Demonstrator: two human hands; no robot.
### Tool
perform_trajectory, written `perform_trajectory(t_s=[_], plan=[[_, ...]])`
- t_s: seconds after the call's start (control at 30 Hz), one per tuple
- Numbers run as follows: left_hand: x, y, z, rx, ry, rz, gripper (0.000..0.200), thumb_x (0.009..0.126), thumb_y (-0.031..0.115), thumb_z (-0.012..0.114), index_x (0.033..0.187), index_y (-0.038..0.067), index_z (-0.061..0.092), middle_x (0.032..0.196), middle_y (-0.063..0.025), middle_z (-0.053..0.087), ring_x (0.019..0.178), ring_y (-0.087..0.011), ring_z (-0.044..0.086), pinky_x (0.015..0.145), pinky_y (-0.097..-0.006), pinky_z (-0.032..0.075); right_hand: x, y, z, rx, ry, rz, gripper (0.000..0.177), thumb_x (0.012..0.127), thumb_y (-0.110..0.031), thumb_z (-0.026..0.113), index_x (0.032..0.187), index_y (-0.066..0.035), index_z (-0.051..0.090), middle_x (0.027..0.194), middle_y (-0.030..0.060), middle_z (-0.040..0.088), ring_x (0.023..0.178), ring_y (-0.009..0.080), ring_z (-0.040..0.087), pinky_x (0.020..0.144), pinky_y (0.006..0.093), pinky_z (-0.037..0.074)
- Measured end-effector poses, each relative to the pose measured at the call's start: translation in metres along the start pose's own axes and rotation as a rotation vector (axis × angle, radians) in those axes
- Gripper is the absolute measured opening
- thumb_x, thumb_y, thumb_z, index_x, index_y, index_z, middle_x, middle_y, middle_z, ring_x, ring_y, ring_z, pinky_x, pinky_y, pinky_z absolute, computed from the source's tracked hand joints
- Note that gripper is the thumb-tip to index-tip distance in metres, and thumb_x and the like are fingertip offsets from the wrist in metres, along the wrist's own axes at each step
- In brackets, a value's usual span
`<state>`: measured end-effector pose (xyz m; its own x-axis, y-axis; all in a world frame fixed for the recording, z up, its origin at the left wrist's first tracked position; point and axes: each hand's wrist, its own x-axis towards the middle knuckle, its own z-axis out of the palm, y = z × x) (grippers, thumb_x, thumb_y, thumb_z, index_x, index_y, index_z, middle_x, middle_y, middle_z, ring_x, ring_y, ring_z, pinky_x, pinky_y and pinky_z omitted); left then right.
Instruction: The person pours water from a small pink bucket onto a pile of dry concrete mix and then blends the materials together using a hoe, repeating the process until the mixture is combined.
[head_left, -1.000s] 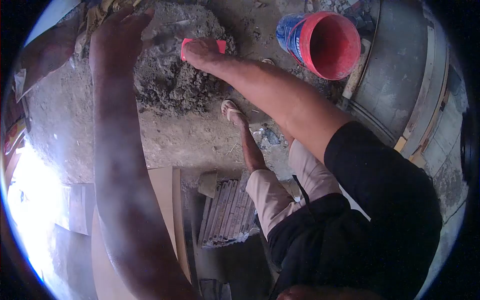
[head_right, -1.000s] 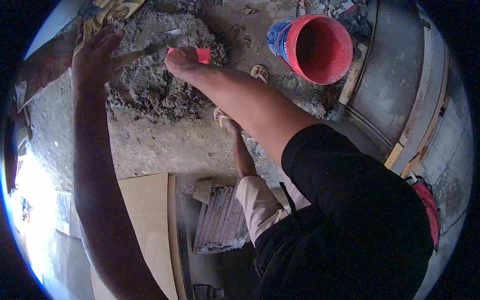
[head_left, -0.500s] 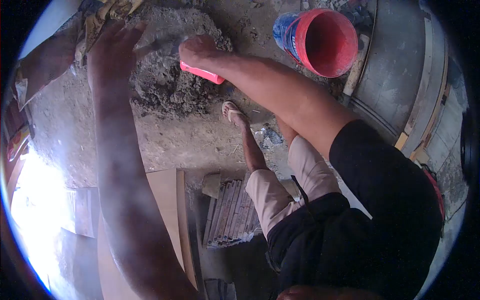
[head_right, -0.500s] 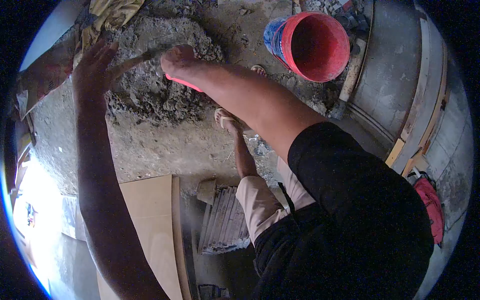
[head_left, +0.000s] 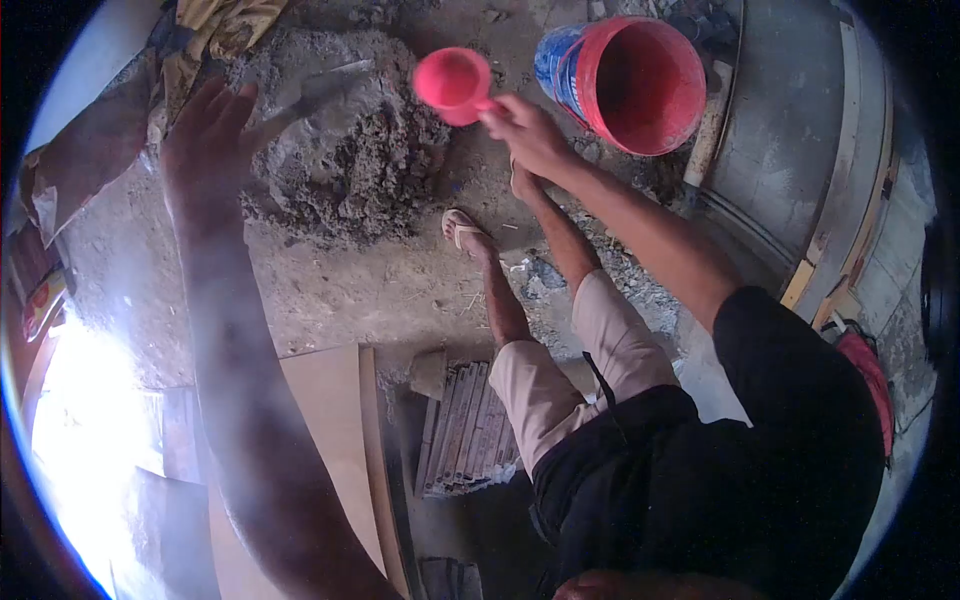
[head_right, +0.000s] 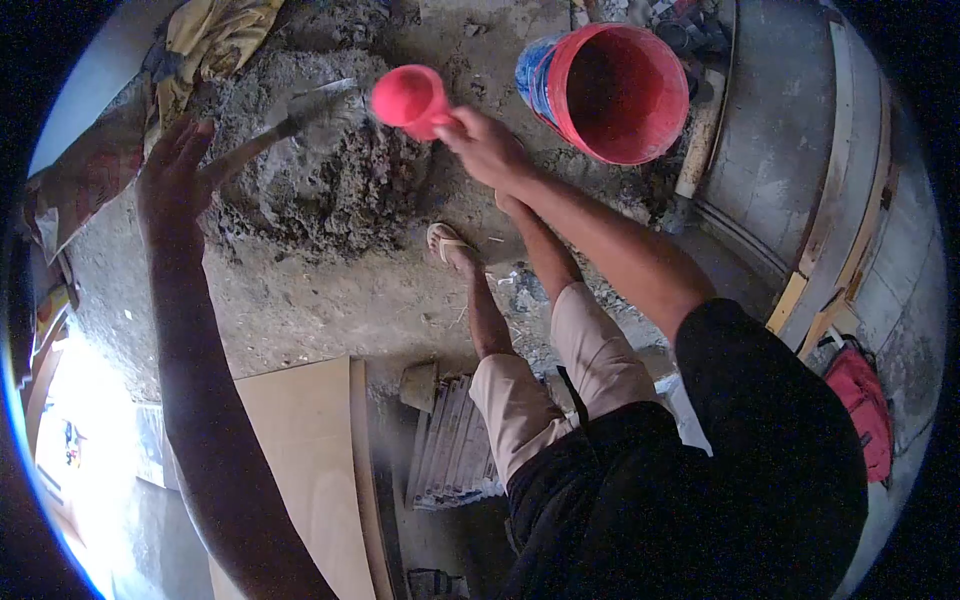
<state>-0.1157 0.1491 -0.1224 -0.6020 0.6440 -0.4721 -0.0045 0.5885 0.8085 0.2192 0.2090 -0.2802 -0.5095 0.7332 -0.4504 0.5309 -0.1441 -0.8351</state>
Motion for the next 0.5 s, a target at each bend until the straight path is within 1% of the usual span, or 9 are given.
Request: perform_trajectory(t_s=[0.07,0.13,0.17,0.2,0.27,0.37,0.4,0.43,0.5], plan=[[0.011,-0.014,-0.009,0.081,-0.008,0.082,0.058,0.083,0.022,0.073,0.129,-0.007,0.052,0.124,-0.0209,0.060,0.112,-0.0228,0.060,0.092,-0.0305,0.048,-0.031,0.002,-0.044,0.064,0.101,0.044,0.032,0.095,-0.030,0.059,0.110,-0.002,0.058,0.097,0.0087,0.065,0.089,0.0143,0.062,0.078,0.0307,0.049],[0.021,-0.021,-0.015,0.280,-0.002,0.139,0.058,0.083,0.022,0.073,0.129,-0.007,0.052,0.125,-0.0206,0.060,0.113,-0.0229,0.059,0.094,-0.0307,0.046,-0.051,0.007,-0.078,0.220,0.247,-0.066,0.031,0.096,-0.029,0.059,0.113,-0.003,0.056,0.097,0.0065,0.063,0.089,0.0138,0.061,0.080,0.0295,0.048],[0.023,-0.023,-0.015,0.380,0.000,0.167,0.059,0.082,0.022,0.073,0.129,-0.006,0.052,0.125,-0.0204,0.060,0.113,-0.0229,0.059,0.095,-0.0308,0.046,-0.059,0.008,-0.096,0.206,0.328,-0.032,0.032,0.096,-0.030,0.058,0.113,-0.003,0.055,0.096,0.0065,0.062,0.088,0.0143,0.061,0.080,0.0296,0.048],[0.019,-0.022,-0.013,0.346,0.008,0.145,0.058,0.083,0.022,0.073,0.129,-0.006,0.052,0.126,-0.0201,0.060,0.114,-0.0229,0.059,0.095,-0.0309,0.045,-0.066,0.006,-0.113,0.193,0.409,0.002,0.032,0.097,-0.031,0.057,0.114,-0.003,0.055,0.095,0.0066,0.062,0.088,0.0148,0.061,0.081,0.0296,0.048],[0.012,-0.019,-0.011,0.279,0.030,0.107,0.057,0.083,0.021,0.073,0.130,-0.005,0.052,0.127,-0.0196,0.059,0.116,-0.0228,0.058,0.095,-0.0312,0.045,-0.069,0.030,-0.144,0.123,0.521,0.079,0.036,0.096,-0.034,0.058,0.113,-0.003,0.055,0.093,0.0066,0.063,0.087,0.0151,0.061,0.080,0.0304,0.048],[0.015,-0.026,-0.006,0.132,0.080,-0.038,0.041,0.085,0.009,0.071,0.125,0.007,0.060,0.131,-0.0123,0.055,0.112,-0.0158,0.059,0.090,-0.0287,0.052,-0.057,0.092,-0.177,0.036,0.650,0.198,0.042,0.093,-0.040,0.060,0.112,-0.002,0.056,0.088,0.0068,0.064,0.084,0.0166,0.062,0.077,0.0317,0.048],[0.012,-0.028,-0.007,0.138,0.057,0.000,0.043,0.085,0.011,0.071,0.126,0.004,0.059,0.130,-0.0124,0.056,0.111,-0.0162,0.059,0.089,-0.0287,0.051,-0.050,0.119,-0.185,0.010,0.685,0.240,0.044,0.092,-0.042,0.061,0.112,-0.002,0.056,0.087,0.0068,0.064,0.083,0.0172,0.063,0.076,0.0321,0.048],[0.006,-0.030,-0.009,0.146,0.034,0.036,0.045,0.085,0.013,0.072,0.126,0.002,0.057,0.128,-0.0125,0.057,0.111,-0.0165,0.059,0.088,-0.0286,0.051,-0.042,0.147,-0.193,-0.061,0.726,0.280,0.044,0.090,-0.041,0.063,0.111,-0.003,0.057,0.086,0.0078,0.065,0.077,0.0185,0.063,0.072,0.0322,0.047],[-0.008,-0.014,0.003,-0.050,0.079,-0.097,0.055,0.085,0.022,0.072,0.129,-0.003,0.050,0.130,-0.0194,0.056,0.113,-0.0248,0.057,0.093,-0.0338,0.047,-0.027,0.198,-0.214,-0.027,0.556,0.397,0.039,0.089,-0.035,0.063,0.110,-0.003,0.058,0.087,0.0085,0.066,0.075,0.0193,0.063,0.072,0.0322,0.048]])
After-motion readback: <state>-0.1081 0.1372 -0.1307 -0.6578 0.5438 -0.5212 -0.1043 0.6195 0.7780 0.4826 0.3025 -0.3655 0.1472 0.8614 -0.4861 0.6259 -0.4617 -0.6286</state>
